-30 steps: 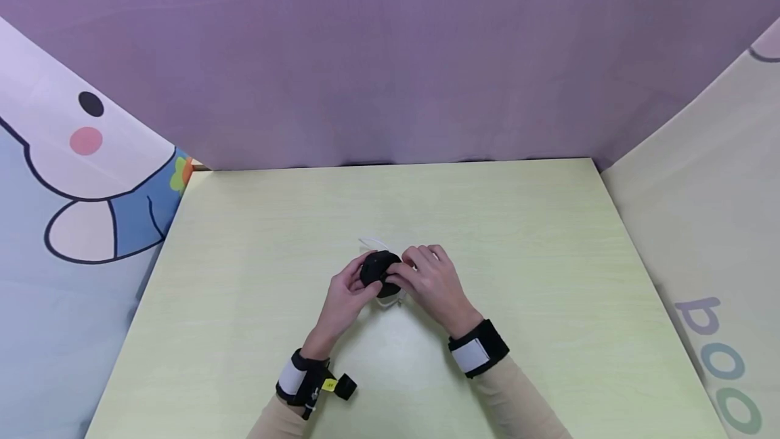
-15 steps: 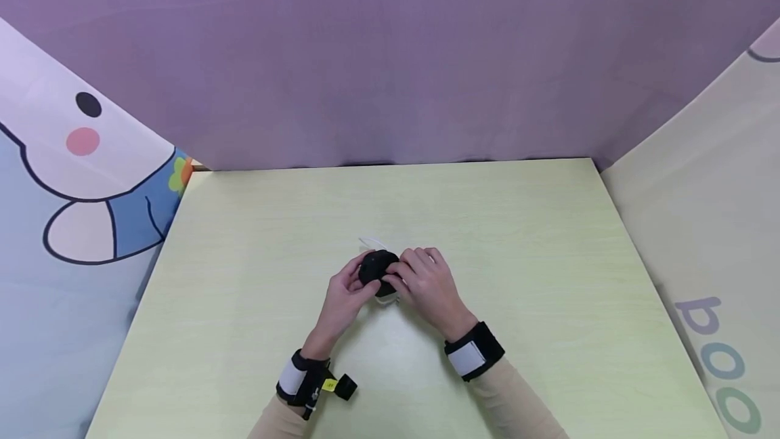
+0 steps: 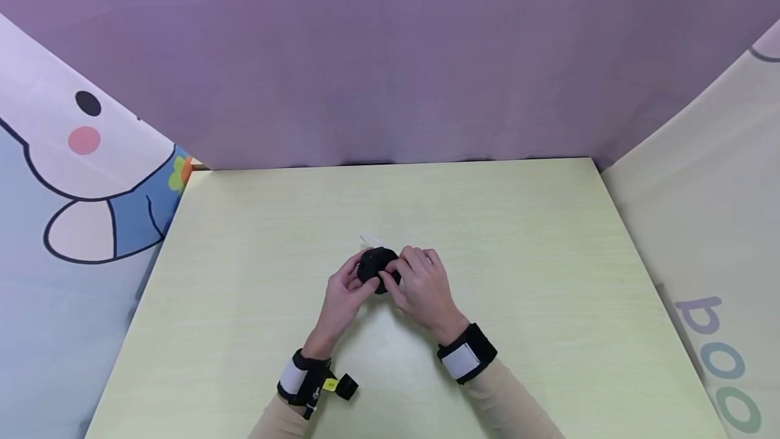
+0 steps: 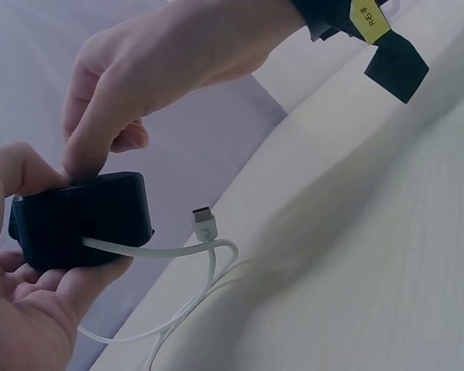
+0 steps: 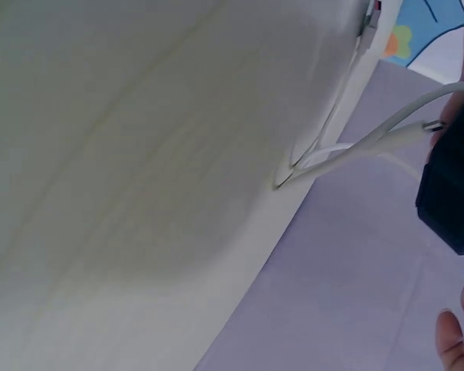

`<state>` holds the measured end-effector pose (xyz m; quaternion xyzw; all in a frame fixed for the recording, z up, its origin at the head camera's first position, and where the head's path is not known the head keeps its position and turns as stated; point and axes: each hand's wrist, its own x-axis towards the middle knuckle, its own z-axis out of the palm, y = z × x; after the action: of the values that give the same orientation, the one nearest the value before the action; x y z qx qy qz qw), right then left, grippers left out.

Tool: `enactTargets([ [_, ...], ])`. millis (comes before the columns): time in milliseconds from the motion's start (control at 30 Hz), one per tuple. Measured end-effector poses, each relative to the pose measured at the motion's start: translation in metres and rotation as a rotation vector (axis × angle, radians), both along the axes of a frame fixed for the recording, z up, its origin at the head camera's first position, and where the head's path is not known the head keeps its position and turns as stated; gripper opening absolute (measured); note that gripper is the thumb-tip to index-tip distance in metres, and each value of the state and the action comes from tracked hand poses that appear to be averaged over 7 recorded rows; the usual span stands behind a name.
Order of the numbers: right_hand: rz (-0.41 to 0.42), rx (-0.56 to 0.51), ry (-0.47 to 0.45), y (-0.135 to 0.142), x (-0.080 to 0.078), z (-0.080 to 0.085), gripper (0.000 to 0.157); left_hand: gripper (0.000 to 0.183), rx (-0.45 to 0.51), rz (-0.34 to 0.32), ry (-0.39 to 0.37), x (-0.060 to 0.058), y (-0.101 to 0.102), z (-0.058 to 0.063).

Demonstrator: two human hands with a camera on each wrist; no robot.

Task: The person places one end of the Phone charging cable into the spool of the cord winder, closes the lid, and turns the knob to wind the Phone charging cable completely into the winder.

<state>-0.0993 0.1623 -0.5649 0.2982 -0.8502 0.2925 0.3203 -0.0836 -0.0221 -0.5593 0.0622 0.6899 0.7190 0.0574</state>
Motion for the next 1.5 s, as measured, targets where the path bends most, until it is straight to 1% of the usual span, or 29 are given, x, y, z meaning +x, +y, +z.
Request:
enactTargets([
  [100,-0.012,-0.020,-0.027,-0.002,0.001,0.000,0.033,0.059,0.005,0.008,-0.002,0.000,0.000,0.000],
  [400,-0.050,-0.099,-0.096,-0.008,0.003,0.001,0.021,0.060,0.018,0.012,-0.003,0.001,0.001,0.000],
  [700,-0.057,-0.180,-0.165,-0.013,0.006,0.004,0.021,0.059,-0.006,0.018,0.012,0.002,0.002,0.000],
  [933,-0.084,-0.226,-0.236,-0.016,0.008,0.005,0.021,0.058,-0.001,0.014,0.022,0.003,0.003,-0.001],
  [1267,-0.116,-0.270,-0.321,-0.019,0.011,0.009,0.023,0.058,-0.017,0.016,0.027,0.004,0.005,-0.001],
  [1500,-0.126,-0.271,-0.380,-0.021,0.013,0.011,0.024,0.059,-0.031,0.016,0.038,0.006,0.004,-0.001],
])
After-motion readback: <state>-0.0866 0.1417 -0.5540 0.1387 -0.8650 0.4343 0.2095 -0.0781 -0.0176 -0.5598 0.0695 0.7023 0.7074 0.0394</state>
